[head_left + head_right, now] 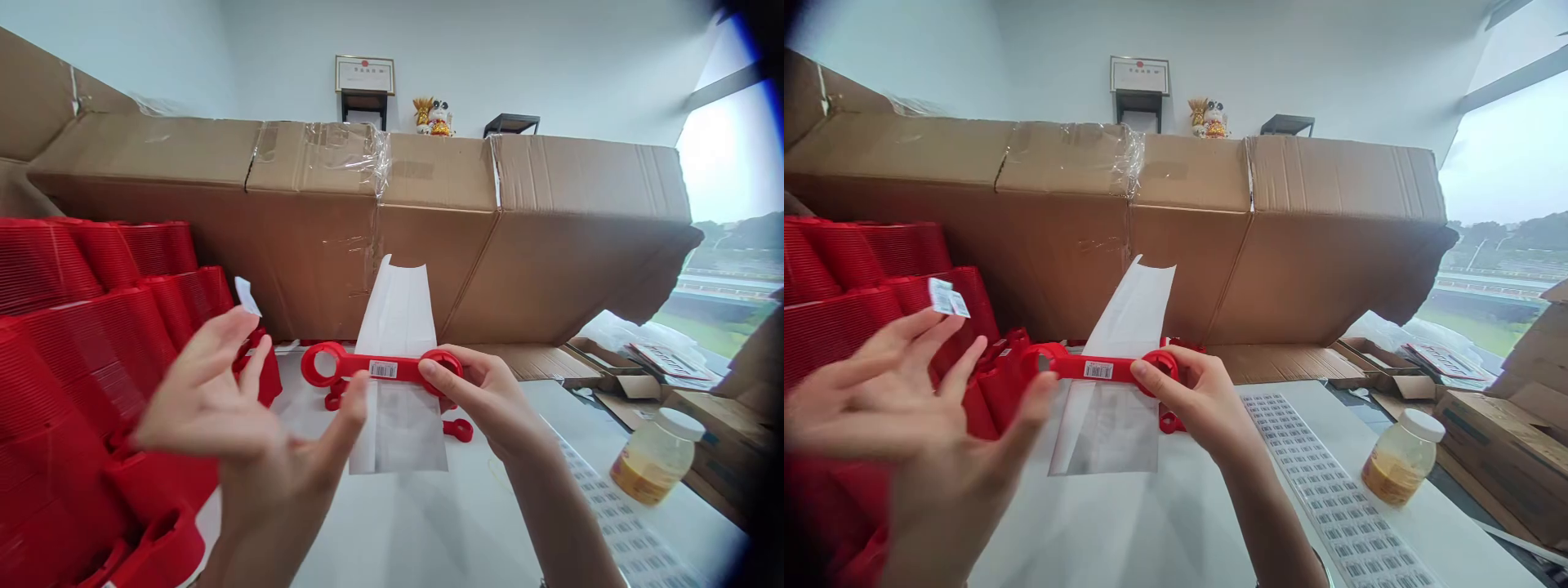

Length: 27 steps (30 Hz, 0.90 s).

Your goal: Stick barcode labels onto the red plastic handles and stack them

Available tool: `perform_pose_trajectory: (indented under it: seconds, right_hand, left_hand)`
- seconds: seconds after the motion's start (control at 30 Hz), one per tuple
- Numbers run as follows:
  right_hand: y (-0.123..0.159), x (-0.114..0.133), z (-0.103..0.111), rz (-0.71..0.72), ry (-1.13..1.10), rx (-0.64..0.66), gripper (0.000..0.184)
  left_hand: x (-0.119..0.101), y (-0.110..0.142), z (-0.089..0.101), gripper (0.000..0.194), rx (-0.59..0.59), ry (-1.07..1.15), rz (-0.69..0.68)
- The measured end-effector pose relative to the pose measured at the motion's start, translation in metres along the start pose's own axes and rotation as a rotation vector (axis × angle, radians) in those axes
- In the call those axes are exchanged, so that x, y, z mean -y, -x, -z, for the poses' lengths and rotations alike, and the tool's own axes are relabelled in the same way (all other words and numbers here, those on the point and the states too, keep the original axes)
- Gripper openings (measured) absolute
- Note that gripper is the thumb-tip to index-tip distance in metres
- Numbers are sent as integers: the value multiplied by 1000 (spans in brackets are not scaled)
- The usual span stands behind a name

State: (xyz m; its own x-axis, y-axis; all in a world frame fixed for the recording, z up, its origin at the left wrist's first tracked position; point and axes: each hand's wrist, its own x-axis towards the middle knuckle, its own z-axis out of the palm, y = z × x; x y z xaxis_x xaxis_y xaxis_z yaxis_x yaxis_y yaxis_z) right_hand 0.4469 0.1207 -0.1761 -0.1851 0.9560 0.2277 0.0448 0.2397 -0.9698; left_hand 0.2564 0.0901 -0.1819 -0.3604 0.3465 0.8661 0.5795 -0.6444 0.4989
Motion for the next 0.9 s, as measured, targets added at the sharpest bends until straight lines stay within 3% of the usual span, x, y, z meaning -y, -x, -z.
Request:
perform_pose_trajectory:
  seconds: [0.07, 0.13, 0.4, 0.5, 0.63, 0.8, 0.9]
  right_hand:
    - [2, -1, -5, 6, -26, 38, 38]
    - [2, -3, -9, 14, -57, 65, 37]
    - [1, -2, -2, 6, -103, 63, 39]
    - [1, 0, 1, 9, -116, 72, 40]
    - [0, 1, 9, 12, -98, 176, 38]
    - [-7, -4, 24, 27, -63, 368, 32]
    - [-11, -8, 30, 50, -55, 406, 26]
  left_hand:
    - [12, 2, -10, 95, 59, -34, -112]
    - [19, 4, -16, 93, 99, -40, -97]
    - [25, -9, -3, 58, 318, 255, 232]
    - [26, -17, 2, 55, 379, 231, 430]
    - [30, -29, 6, 44, 529, 214, 634]
    - [38, -38, 7, 36, 767, 529, 834]
    - [40, -37, 8, 34, 807, 628, 861]
